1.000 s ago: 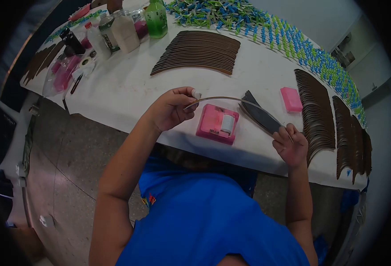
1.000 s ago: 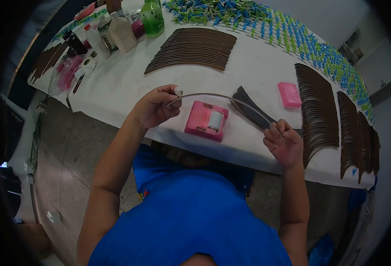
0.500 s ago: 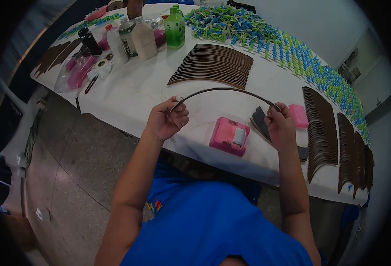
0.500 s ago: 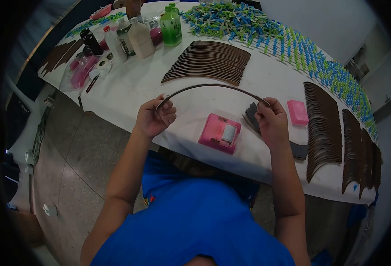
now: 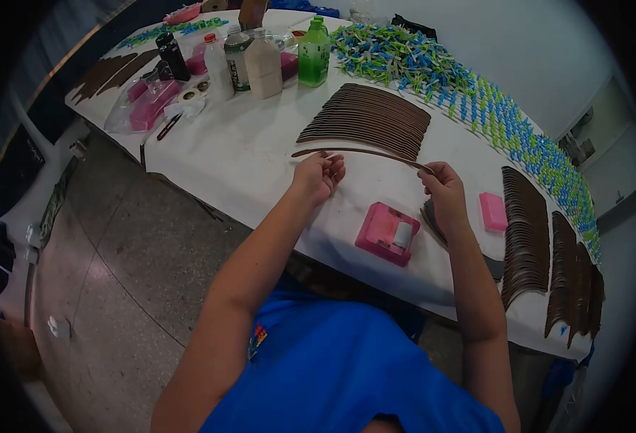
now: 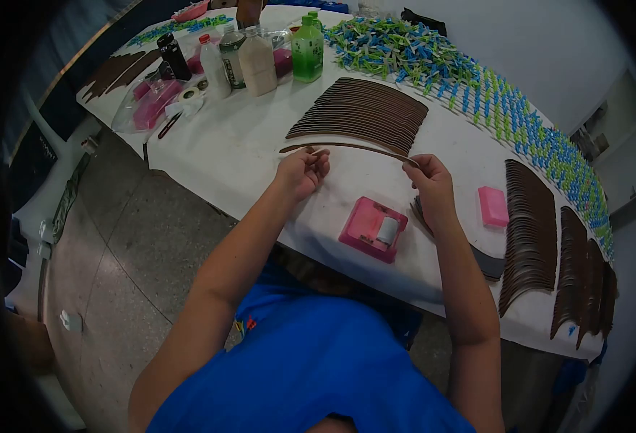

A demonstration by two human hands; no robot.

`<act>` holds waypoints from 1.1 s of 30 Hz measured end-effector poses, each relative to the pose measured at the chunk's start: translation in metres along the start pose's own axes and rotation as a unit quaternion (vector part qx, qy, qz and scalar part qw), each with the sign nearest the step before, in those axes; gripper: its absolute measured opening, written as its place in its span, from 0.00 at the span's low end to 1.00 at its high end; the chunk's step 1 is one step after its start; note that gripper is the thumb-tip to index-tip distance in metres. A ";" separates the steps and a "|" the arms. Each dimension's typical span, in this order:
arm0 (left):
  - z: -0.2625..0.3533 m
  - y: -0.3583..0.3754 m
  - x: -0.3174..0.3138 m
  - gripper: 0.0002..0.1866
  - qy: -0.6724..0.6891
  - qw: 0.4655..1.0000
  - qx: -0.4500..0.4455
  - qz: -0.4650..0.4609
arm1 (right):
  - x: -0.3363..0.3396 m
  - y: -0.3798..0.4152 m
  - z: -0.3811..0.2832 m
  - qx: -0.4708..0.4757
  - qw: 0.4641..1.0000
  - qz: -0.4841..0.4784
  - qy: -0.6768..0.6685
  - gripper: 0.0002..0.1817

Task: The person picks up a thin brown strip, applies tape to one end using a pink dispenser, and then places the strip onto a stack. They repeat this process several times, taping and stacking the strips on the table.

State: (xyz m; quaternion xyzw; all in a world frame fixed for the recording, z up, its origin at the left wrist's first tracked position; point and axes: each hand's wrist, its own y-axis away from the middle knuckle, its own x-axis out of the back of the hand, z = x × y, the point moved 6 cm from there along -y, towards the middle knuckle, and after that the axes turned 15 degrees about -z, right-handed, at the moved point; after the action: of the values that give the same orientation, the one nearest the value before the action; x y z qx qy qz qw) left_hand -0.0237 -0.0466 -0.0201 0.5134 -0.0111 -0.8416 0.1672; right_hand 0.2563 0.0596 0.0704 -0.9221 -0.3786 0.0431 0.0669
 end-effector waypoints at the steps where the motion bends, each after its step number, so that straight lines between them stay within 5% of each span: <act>1: -0.002 -0.003 -0.005 0.15 -0.045 0.998 0.032 -0.019 | -0.004 -0.004 0.000 -0.024 0.998 0.002 0.054 0.08; 5: 0.005 0.007 -0.019 0.14 -0.194 0.979 0.062 -0.002 | 0.008 -0.028 0.028 -0.067 0.981 -0.020 0.178 0.08; 7: 0.008 0.009 -0.021 0.14 -0.435 0.892 0.111 -0.054 | 0.022 -0.044 0.051 -0.085 0.960 -0.024 0.267 0.10; 8: 0.006 0.012 -0.020 0.14 -0.437 0.891 0.113 -0.056 | 0.030 -0.049 0.060 -0.103 0.929 -0.029 0.354 0.12; 10: 0.010 0.024 -0.040 0.13 -0.766 0.636 -0.013 -0.098 | 0.026 -0.053 0.056 -0.098 0.892 -0.021 0.440 0.13; 11: 0.005 0.028 -0.036 0.13 -0.766 0.634 -0.012 -0.101 | 0.022 -0.054 0.054 -0.092 0.847 -0.017 0.523 0.13; 13: 0.003 0.041 -0.046 0.13 -0.869 0.458 -0.173 -0.074 | 0.015 -0.056 0.052 -0.120 0.832 -0.008 0.542 0.14; 18: -0.002 0.045 -0.052 0.12 -0.893 0.391 -0.213 -0.068 | 0.002 -0.039 0.037 -0.158 0.796 0.038 0.584 0.16; 21: -0.002 0.042 -0.055 0.14 -0.897 0.379 -0.214 -0.068 | -0.010 -0.018 0.025 -0.059 0.788 0.040 0.612 0.19; 23: -0.002 0.039 -0.058 0.16 -0.900 0.373 -0.211 -0.073 | -0.029 -0.008 0.022 -0.058 0.773 -0.060 0.629 0.24; 33: -0.002 0.015 -0.059 0.18 -0.907 0.353 -0.216 -0.076 | -0.028 -0.014 0.027 -0.161 0.756 -0.096 0.627 0.32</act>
State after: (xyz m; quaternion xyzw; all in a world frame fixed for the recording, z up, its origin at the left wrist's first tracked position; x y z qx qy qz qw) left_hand 0.0067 -0.0434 0.0332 -0.6179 0.0651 -0.7776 0.0963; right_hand 0.2227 0.0523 0.0471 -0.6988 -0.3395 -0.6129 0.1442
